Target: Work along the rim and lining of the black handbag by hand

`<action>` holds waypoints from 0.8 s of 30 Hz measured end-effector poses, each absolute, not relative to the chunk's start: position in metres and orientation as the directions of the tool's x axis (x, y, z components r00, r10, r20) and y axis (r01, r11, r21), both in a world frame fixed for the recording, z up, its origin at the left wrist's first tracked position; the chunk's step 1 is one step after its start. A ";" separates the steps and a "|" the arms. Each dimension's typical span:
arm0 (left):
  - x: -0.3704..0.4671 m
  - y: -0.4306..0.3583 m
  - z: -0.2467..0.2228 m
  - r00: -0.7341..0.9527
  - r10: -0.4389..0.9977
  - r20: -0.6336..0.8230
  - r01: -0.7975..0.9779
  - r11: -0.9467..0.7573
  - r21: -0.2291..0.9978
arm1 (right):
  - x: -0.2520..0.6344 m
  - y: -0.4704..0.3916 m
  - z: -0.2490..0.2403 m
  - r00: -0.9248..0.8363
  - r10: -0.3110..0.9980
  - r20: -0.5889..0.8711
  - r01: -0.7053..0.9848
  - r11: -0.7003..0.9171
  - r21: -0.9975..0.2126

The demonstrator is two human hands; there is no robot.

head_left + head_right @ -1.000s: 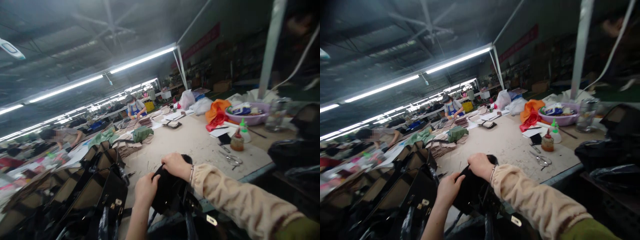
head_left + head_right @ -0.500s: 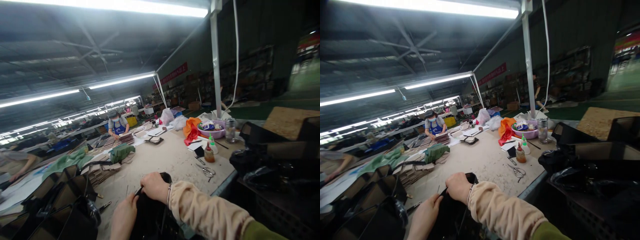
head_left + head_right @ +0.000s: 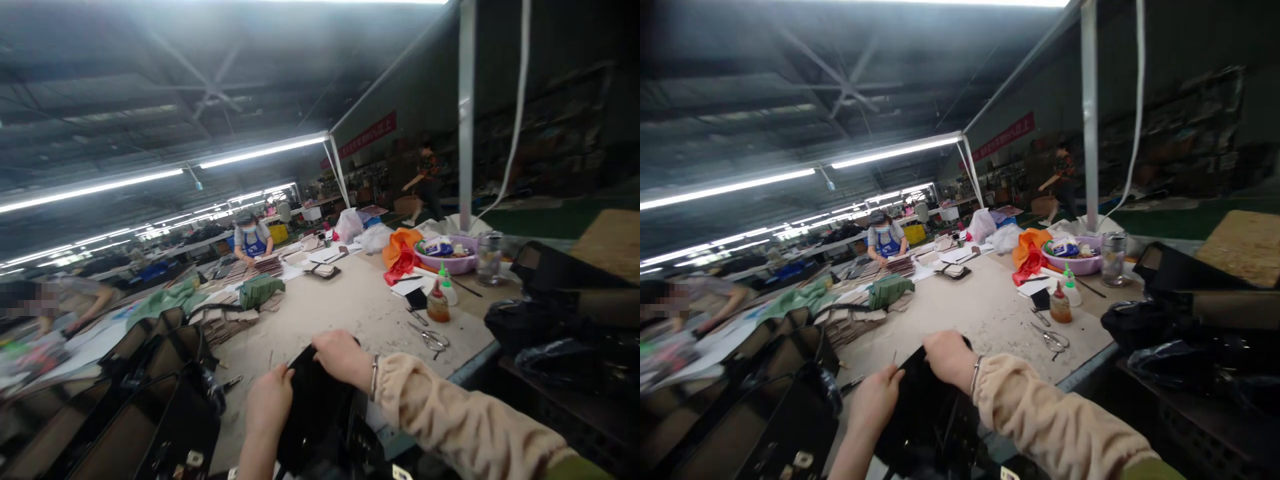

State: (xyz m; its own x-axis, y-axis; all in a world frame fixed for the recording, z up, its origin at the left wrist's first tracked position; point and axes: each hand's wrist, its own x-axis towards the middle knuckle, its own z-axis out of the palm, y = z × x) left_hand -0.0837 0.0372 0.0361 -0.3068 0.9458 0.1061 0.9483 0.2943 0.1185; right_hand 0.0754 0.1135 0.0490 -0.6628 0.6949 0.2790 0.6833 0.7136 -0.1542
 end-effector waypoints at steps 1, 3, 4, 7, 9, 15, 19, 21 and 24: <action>-0.082 0.036 0.037 -0.312 0.943 0.114 0.948 0.300 0.107 | 0.076 0.116 0.047 -0.656 0.701 0.281 0.686 0.709 -0.166; -0.080 0.036 0.037 -0.333 0.936 0.115 0.942 0.324 0.090 | 0.076 0.122 0.042 -0.646 0.708 0.285 0.685 0.703 -0.191; -0.080 0.036 0.037 -0.340 0.933 0.114 0.939 0.333 0.083 | 0.076 0.124 0.041 -0.641 0.711 0.288 0.686 0.699 -0.202; -0.080 0.036 0.034 -0.348 0.931 0.111 0.937 0.341 0.072 | 0.076 0.129 0.038 -0.629 0.719 0.295 0.689 0.692 -0.216; -0.079 0.036 0.034 -0.345 0.932 0.112 0.938 0.339 0.071 | 0.076 0.131 0.037 -0.618 0.726 0.301 0.698 0.683 -0.214; -0.078 0.036 0.035 -0.341 0.933 0.115 0.939 0.334 0.078 | 0.076 0.134 0.037 -0.602 0.732 0.319 0.719 0.671 -0.183; -0.077 0.035 0.034 -0.339 0.934 0.116 0.940 0.331 0.080 | 0.074 0.136 0.036 -0.613 0.721 0.322 0.713 0.681 -0.166; -0.076 0.035 0.034 -0.339 0.934 0.117 0.940 0.331 0.081 | 0.074 0.137 0.036 -0.620 0.716 0.322 0.710 0.686 -0.159; -0.076 0.034 0.034 -0.345 0.931 0.116 0.938 0.336 0.085 | 0.074 0.138 0.036 -0.630 0.708 0.320 0.705 0.694 -0.148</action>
State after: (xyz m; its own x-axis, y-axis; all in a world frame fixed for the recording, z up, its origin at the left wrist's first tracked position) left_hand -0.0760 0.0343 0.0342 -0.3447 0.9315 0.1162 0.9379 0.3364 0.0851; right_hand 0.0735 0.1384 0.0365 -0.6295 0.7080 0.3201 0.7048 0.6937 -0.1482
